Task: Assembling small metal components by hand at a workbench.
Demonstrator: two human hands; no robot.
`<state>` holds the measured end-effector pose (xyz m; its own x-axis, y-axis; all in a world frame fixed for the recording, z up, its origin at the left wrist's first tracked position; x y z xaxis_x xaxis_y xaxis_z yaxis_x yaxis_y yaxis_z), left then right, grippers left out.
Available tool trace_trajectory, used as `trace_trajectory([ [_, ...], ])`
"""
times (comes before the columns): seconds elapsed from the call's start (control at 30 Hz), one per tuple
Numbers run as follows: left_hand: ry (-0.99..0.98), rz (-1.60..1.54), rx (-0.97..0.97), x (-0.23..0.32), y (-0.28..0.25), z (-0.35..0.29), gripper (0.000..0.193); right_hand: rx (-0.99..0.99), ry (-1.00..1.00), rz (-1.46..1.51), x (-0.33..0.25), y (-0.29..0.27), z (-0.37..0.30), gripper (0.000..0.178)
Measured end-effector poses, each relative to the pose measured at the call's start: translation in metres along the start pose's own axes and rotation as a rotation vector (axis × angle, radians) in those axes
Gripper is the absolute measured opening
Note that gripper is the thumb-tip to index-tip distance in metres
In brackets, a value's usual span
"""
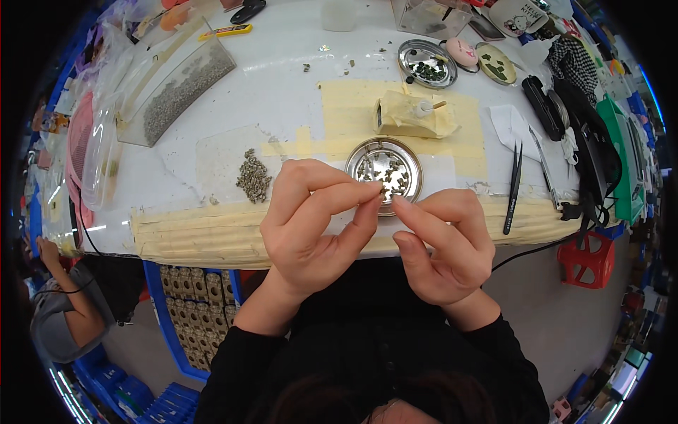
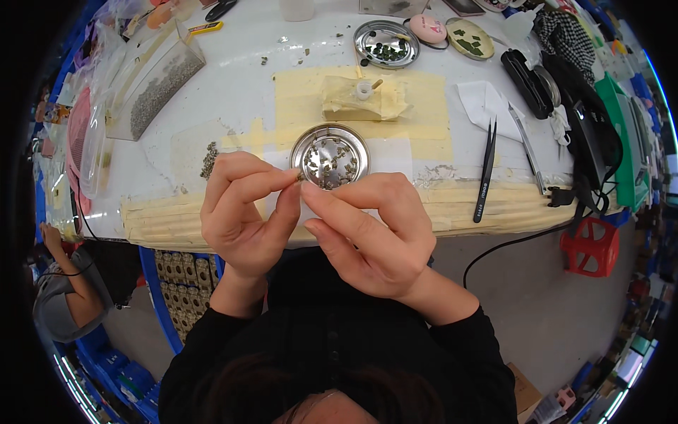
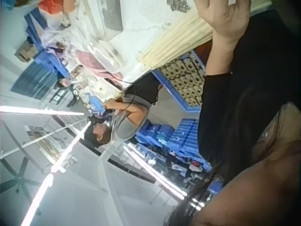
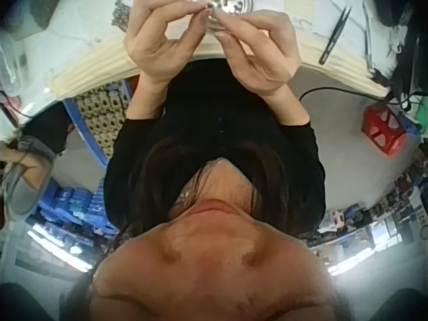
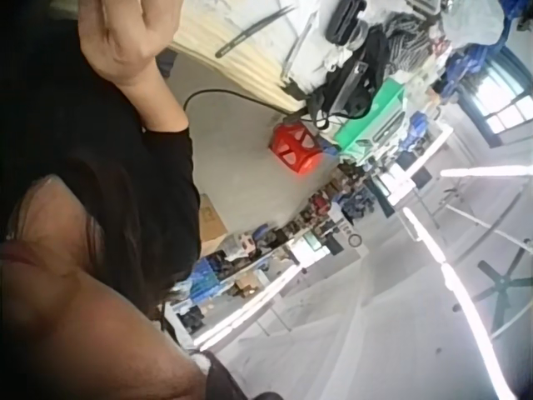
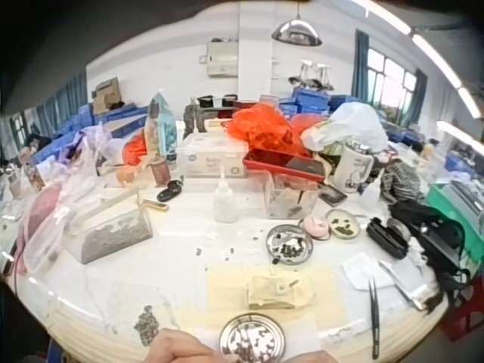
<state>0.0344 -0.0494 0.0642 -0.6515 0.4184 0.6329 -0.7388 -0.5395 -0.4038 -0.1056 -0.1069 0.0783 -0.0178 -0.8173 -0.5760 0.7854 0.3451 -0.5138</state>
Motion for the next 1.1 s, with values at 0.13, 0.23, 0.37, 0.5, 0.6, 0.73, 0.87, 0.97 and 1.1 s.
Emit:
trace_trajectory([
  [0.13,-0.025,-0.11,0.003,-0.006,-0.001,-0.001,0.02,0.012,0.117,0.153,0.016,0.007,-0.003,0.033],
  [0.23,-0.03,-0.14,0.011,-0.007,-0.003,0.0,0.021,-0.013,0.252,0.371,0.029,0.015,-0.006,0.029],
  [0.37,-0.029,-0.137,0.043,-0.008,-0.005,0.001,0.022,-0.03,0.321,0.549,0.036,0.021,-0.006,0.025],
  [0.5,-0.03,-0.144,0.047,-0.008,-0.004,0.001,0.022,-0.007,0.391,0.669,0.042,0.026,-0.01,0.023],
  [0.6,-0.023,-0.123,0.045,-0.007,-0.005,0.0,0.023,-0.005,0.391,0.649,0.042,0.024,-0.009,0.023],
  [0.73,-0.038,-0.111,0.049,-0.008,-0.005,0.0,0.022,0.017,0.321,0.532,0.039,0.014,-0.005,0.024],
  [0.87,-0.045,-0.12,0.051,-0.01,-0.005,-0.001,0.022,0.123,0.224,0.186,0.035,-0.017,0.011,0.026],
  [0.97,-0.052,-0.124,0.055,-0.008,-0.006,0.0,0.021,0.182,0.108,-0.274,0.035,-0.039,0.024,0.025],
  [1.1,-0.055,-0.132,0.065,-0.01,-0.007,0.0,0.02,0.143,0.108,-0.416,0.048,-0.042,0.041,0.02],
])
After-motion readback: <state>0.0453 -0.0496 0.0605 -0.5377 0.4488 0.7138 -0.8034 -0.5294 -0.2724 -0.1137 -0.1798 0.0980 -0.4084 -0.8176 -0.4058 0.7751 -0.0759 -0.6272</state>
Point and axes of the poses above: each hand's wrist, its own z-axis towards the middle knuckle, its own y-axis out of the palm, x = y × z, the point moved 9 cm from there along z, towards the middle knuckle, and after that the axes turned 9 degrees about -x, right-handed, at the moved point
